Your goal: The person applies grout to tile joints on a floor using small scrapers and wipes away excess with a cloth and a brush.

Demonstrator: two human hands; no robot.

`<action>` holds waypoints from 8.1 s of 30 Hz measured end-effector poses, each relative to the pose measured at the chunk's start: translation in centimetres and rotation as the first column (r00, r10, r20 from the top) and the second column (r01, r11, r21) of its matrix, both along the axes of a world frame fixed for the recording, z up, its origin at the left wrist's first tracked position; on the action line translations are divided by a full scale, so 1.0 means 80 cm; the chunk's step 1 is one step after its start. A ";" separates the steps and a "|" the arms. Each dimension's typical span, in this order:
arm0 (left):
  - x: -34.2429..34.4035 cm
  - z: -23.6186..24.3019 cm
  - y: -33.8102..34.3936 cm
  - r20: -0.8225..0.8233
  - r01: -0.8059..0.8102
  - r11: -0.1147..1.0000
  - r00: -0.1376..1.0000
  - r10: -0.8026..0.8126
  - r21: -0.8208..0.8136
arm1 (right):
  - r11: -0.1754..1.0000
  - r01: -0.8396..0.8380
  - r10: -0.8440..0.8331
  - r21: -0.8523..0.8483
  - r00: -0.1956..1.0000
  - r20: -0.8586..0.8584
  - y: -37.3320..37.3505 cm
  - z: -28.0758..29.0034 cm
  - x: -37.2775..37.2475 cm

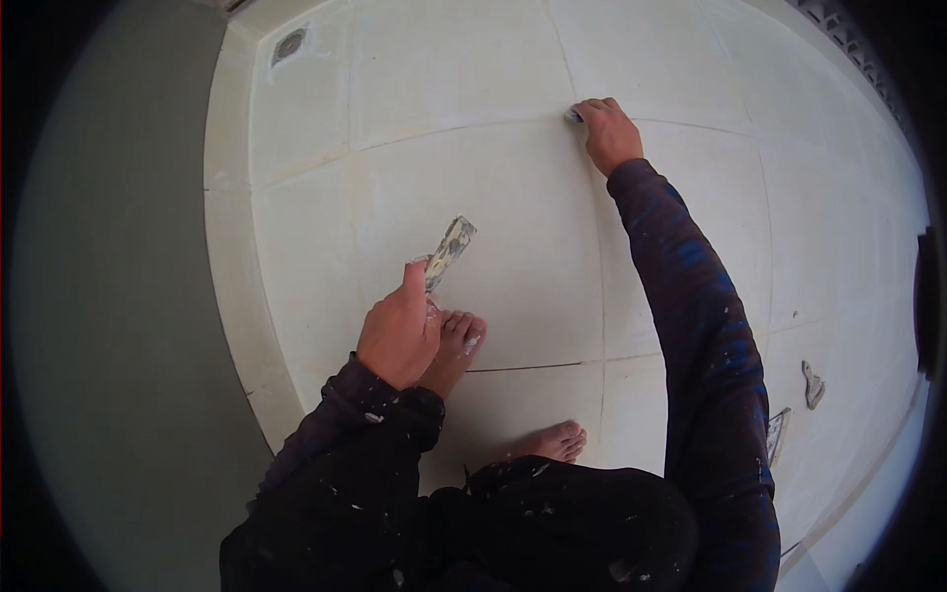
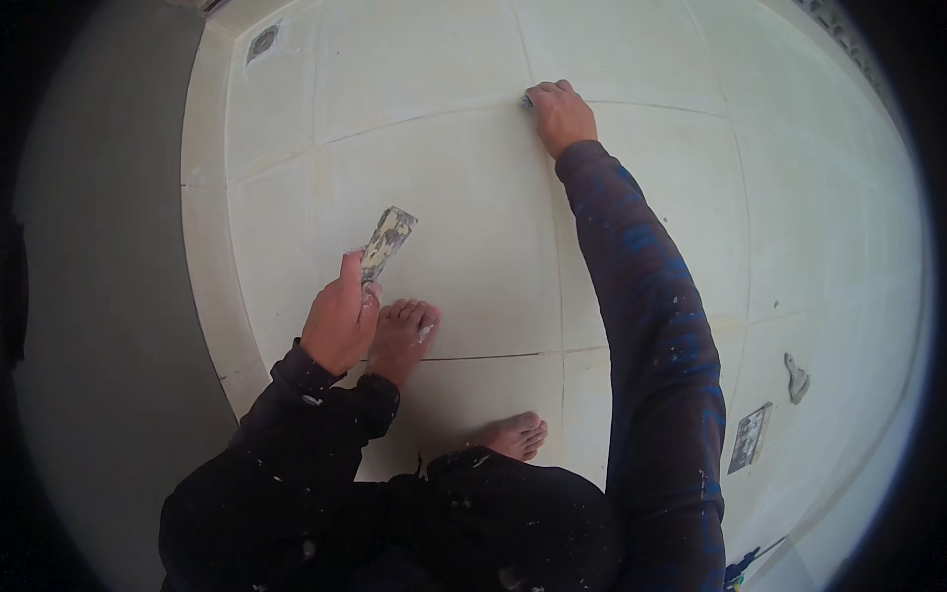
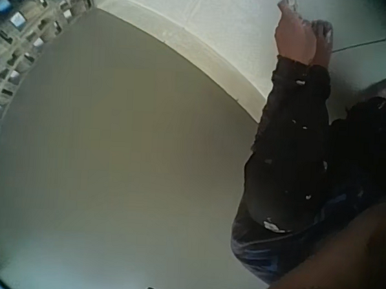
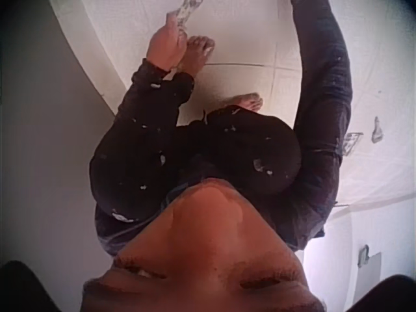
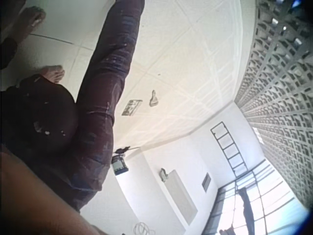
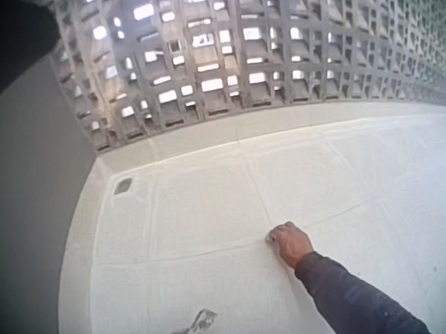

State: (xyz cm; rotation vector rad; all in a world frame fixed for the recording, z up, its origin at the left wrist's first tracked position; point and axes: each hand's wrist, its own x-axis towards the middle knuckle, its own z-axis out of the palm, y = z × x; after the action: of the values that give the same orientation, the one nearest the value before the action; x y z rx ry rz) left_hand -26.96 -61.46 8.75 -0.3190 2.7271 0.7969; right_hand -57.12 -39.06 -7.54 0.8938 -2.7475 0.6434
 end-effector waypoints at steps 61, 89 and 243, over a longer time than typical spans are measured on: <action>0.074 0.069 -0.115 0.032 0.065 0.835 0.995 -0.099 0.547 | -0.551 0.783 -0.762 0.289 -0.613 0.208 0.226 0.125 0.955; 0.120 -0.061 0.148 -0.215 0.352 0.800 0.935 -0.282 0.486 | 0.520 0.838 -0.727 -0.164 0.535 0.430 0.144 0.222 0.607; 0.130 -0.097 -0.024 -0.192 0.287 0.941 0.948 -0.253 0.180 | 0.290 0.781 -0.036 -0.554 0.587 0.809 -0.003 0.119 0.533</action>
State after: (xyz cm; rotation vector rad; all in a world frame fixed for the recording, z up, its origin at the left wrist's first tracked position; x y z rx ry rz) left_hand -16.59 -63.42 0.97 0.1735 2.7217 1.0538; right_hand -14.50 -39.28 1.96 -0.5489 -2.1651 2.3327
